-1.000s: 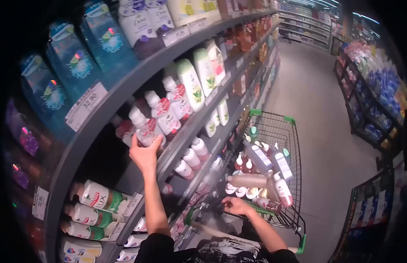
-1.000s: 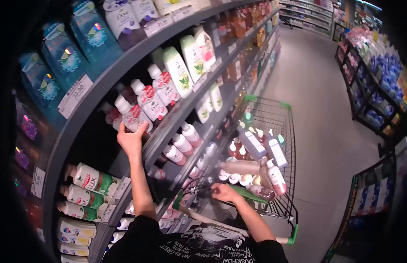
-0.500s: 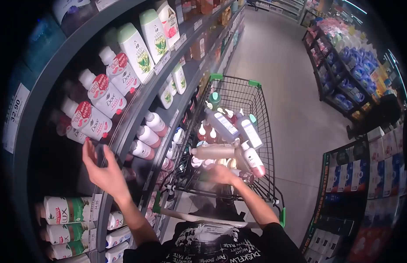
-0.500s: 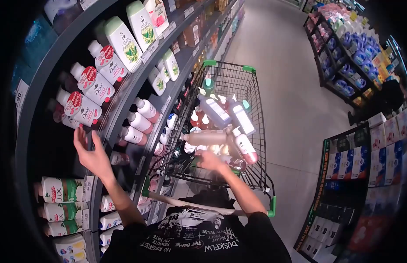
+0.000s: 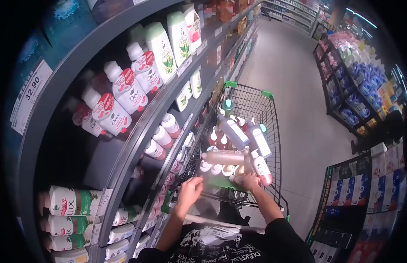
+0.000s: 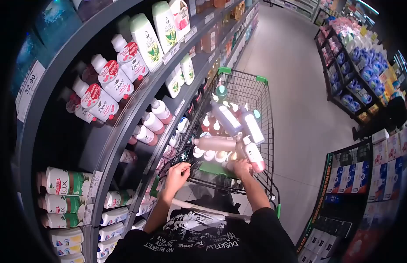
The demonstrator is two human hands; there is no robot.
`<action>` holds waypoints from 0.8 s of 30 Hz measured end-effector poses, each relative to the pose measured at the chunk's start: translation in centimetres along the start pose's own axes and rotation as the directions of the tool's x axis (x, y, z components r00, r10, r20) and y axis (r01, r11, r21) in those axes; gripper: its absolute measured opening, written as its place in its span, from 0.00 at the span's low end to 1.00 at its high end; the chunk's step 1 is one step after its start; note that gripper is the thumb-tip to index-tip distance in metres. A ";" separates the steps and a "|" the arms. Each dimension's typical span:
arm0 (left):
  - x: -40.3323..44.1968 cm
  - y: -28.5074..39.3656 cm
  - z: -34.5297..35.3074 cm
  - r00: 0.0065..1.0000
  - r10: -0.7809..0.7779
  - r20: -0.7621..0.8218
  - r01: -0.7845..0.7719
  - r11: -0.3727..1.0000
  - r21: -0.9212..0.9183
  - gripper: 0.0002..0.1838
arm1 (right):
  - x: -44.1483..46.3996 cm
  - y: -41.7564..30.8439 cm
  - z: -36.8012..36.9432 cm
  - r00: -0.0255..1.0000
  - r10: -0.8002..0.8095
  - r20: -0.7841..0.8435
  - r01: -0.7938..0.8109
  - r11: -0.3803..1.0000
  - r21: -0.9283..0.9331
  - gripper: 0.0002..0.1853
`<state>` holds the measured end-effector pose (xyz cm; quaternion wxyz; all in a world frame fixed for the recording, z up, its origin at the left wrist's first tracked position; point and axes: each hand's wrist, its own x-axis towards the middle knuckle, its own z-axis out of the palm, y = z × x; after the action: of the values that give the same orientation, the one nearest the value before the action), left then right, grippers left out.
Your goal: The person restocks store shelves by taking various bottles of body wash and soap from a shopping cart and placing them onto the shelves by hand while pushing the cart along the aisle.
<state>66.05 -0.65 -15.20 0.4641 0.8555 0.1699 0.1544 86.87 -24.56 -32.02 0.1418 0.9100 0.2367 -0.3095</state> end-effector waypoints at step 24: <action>-1.5 12.4 -8.4 0.951 -0.112 -0.289 -0.069 0.834 -0.547 0.28 | -17.4 -12.8 -19.6 0.470 -0.585 -0.661 0.333 -0.576 0.747 0.40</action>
<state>63.03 -1.41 -0.53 0.6597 0.6486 0.1986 0.3235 77.85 -11.75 -7.37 -0.7352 0.3677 0.3312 -0.4632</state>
